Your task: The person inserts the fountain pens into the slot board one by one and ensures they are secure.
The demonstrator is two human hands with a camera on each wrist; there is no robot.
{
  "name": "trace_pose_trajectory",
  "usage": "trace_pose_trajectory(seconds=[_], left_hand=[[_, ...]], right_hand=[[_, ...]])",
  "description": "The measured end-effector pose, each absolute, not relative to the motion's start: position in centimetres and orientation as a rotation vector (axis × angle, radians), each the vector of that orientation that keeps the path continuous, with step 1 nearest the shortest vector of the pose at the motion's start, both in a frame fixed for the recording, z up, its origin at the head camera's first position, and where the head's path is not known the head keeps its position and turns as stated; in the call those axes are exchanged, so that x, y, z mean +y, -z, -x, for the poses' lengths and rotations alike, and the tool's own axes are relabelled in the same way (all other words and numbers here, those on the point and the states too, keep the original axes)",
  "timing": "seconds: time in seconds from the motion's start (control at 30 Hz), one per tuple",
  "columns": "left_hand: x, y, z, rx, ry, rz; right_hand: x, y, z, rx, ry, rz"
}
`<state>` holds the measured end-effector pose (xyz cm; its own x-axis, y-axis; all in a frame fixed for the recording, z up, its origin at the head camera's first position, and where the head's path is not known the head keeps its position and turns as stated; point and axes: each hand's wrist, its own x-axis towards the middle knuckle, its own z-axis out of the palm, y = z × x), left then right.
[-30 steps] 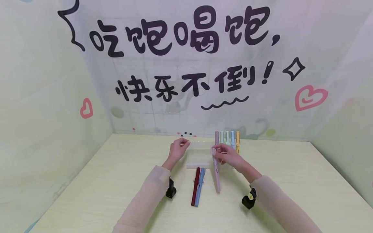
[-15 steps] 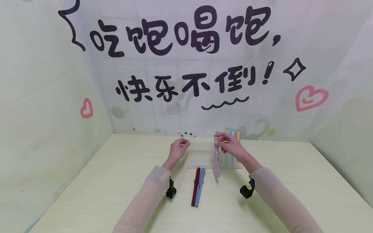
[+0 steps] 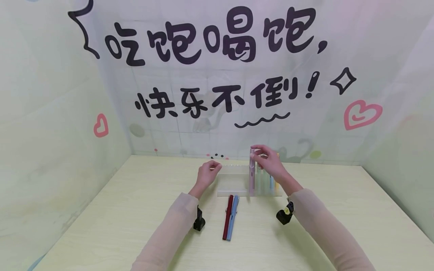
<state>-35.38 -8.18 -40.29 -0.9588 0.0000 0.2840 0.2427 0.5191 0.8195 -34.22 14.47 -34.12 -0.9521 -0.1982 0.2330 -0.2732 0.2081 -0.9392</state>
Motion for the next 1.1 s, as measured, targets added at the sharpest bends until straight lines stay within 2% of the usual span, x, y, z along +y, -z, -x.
trace_pose_trajectory(seconds=[0.3, 1.1], left_hand=[[-8.2, 40.3, 35.4, -2.512, 1.409, 0.213], [-8.1, 40.5, 35.5, -2.504, 1.419, 0.202]], right_hand=[[13.5, 32.8, 32.8, -2.344, -1.810, -0.415], [13.0, 34.3, 33.0, -2.293, -1.768, -0.427]])
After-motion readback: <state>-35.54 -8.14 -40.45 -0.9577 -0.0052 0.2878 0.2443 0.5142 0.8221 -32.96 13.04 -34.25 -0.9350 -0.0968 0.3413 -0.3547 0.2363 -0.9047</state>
